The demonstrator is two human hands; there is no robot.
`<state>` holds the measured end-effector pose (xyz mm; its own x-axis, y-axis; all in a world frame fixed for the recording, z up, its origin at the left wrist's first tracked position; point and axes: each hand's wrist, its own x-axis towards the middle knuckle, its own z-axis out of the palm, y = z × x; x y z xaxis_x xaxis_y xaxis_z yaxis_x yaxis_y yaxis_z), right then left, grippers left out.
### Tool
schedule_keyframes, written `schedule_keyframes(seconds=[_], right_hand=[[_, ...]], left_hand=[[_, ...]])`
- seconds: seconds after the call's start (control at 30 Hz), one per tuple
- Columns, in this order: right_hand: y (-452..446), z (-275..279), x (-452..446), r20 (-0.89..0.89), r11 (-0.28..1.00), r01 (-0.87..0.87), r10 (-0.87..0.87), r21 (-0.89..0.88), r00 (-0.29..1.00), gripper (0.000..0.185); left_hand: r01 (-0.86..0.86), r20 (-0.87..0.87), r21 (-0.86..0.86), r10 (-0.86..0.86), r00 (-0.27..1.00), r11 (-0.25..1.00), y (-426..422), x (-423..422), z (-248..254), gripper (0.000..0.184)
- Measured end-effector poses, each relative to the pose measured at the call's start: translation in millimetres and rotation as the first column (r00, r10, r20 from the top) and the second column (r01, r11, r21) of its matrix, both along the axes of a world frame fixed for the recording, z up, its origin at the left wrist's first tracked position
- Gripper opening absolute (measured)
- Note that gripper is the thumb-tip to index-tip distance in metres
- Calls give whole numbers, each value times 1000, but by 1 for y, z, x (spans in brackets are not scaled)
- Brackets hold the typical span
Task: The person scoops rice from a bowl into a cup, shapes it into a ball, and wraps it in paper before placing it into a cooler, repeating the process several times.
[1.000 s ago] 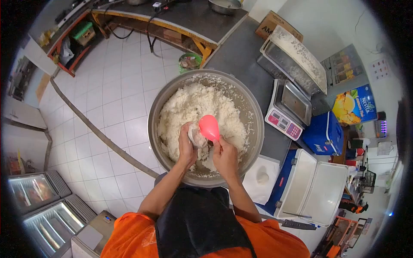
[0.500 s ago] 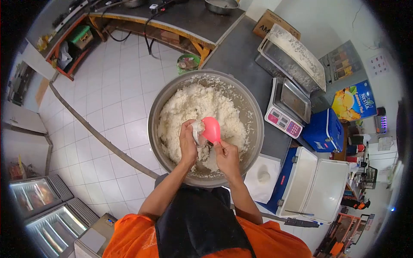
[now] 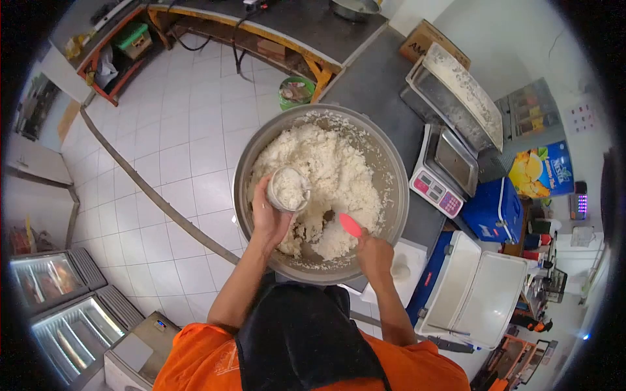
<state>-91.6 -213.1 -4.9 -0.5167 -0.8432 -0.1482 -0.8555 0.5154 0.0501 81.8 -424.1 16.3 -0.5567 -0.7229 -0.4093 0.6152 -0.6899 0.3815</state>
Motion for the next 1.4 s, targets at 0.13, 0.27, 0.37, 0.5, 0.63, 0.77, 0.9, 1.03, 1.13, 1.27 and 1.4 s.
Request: schedule_keyframes(seconds=[0.13,0.27,0.37,0.5,0.63,0.77,0.9,1.03,1.13,1.27,1.4], right_hand=[[-35,83,2,186,863,-12,122,-506,975,28],[-67,154,3,162,780,-241,399,-578,902,34],[-83,178,-4,-41,721,-514,562,-464,826,39],[-78,209,-36,-181,699,-709,688,-93,702,37],[-78,214,-44,-165,819,-569,553,-74,817,31],[-83,159,-61,-146,873,-487,487,43,861,28],[-93,82,-76,14,901,-423,423,94,906,26],[-94,14,-61,84,908,-416,412,42,907,27],[-94,17,-36,131,914,-393,380,96,916,22],[-81,-5,-19,184,910,-357,322,210,929,20],[-75,-20,-13,276,893,-377,308,246,911,19]], left_hand=[[21,80,-30,-18,997,999,1,-16,1,63],[152,138,-154,-131,982,976,3,-45,-13,76],[178,118,-214,-155,981,961,3,-55,18,72],[70,70,-164,-59,996,984,-16,-63,16,77],[91,27,-135,-88,996,987,-29,-47,22,77],[55,-62,-174,-67,996,983,-40,-28,30,83],[-34,-130,-81,23,991,996,-45,7,56,83],[-116,-147,-6,114,983,993,-44,51,73,86],[-197,-104,18,198,975,980,-31,88,72,87],[-279,-175,116,296,939,953,-5,132,53,73],[-346,-146,205,378,914,916,22,152,38,70]])
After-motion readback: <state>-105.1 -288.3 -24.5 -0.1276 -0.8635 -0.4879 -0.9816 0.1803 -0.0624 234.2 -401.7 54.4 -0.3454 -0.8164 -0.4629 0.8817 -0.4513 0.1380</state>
